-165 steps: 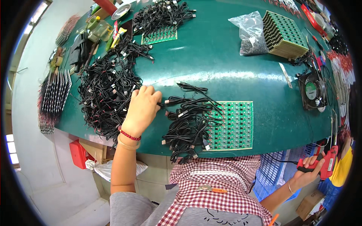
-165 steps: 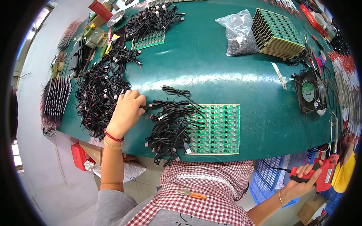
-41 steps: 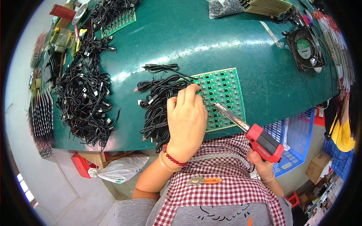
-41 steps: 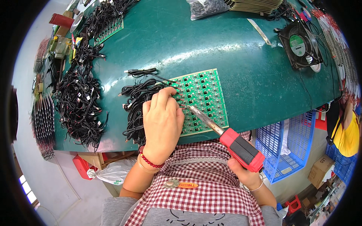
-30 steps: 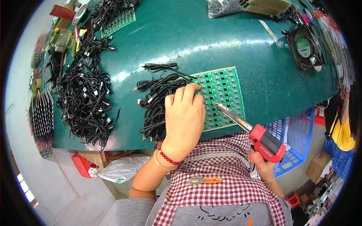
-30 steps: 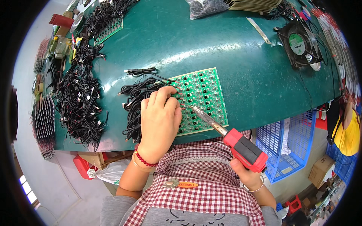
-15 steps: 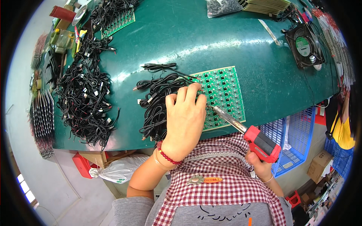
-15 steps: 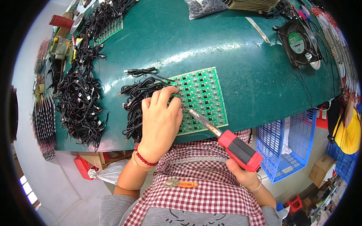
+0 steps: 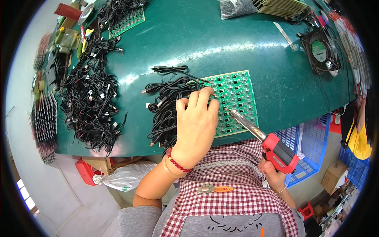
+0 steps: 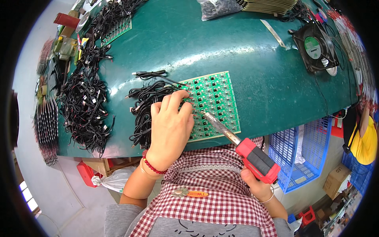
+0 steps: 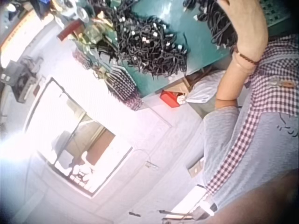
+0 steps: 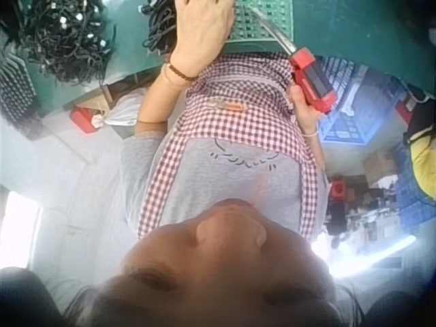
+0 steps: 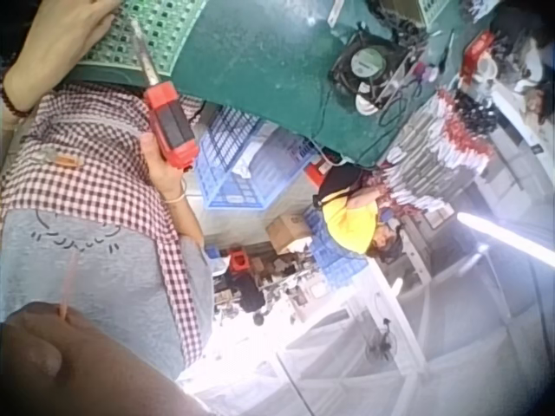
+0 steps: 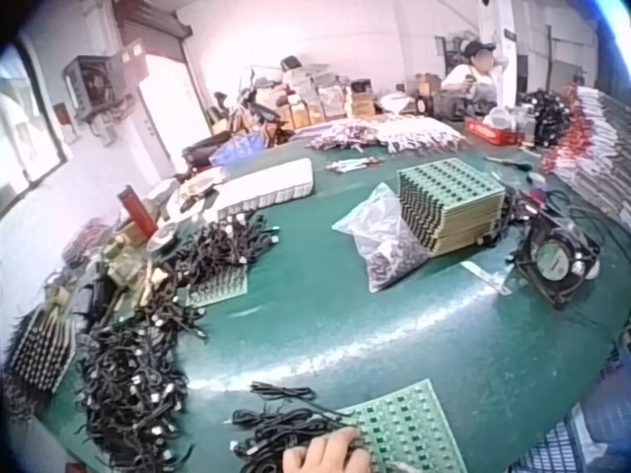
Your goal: The person solders electronic components and wire harnesses onto a printed circuit board using a soldering iron.
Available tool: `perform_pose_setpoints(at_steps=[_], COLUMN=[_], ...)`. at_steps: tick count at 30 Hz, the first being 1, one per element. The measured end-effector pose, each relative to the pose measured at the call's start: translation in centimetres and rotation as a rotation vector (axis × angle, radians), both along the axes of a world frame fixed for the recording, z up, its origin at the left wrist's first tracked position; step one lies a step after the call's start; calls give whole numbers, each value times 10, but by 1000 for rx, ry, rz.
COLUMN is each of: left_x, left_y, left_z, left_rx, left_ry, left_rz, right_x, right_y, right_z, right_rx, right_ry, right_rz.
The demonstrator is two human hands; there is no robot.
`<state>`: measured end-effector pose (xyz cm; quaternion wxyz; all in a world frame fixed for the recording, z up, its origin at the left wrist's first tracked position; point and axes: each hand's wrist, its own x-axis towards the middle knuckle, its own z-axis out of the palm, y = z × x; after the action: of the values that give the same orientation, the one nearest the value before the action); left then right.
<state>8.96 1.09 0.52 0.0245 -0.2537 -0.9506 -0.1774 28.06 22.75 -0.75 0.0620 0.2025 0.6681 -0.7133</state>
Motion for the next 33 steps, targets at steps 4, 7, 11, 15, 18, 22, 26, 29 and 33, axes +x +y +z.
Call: perform_pose_setpoints(at_steps=[4,7,11,15,18,22,26,29,33], left_x=[2,14,43,50,47,53,61,61,26], left_y=[-1,-1,-28,-41,-32,-24,-22,-24,-44], left_z=[-1,24,51,43,48,36,24,31,63], left_rx=[-31,-9,-150,-117,-27,1,-55,-33,-47], left_ry=[-11,-6,-75,-109,-62,2,-103,-162,115], left_rz=[10,64,156,172,142,147,117,42,122], right_x=[-16,-25,-37,-54,-70,-82,-89,-102,-106], right_y=[-6,-4,-4,-7,-9,-17,-28,-42,-42], right_z=[7,9,15,16,23,29,28,19,1], right_rx=[-134,-106,-116,-153,-212,-230,-428,-523,-528], right_ry=[90,163,186,201,236,355,291,268,256], right_rz=[-89,-93,-156,-217,-225,-205,-195,-177,-260])
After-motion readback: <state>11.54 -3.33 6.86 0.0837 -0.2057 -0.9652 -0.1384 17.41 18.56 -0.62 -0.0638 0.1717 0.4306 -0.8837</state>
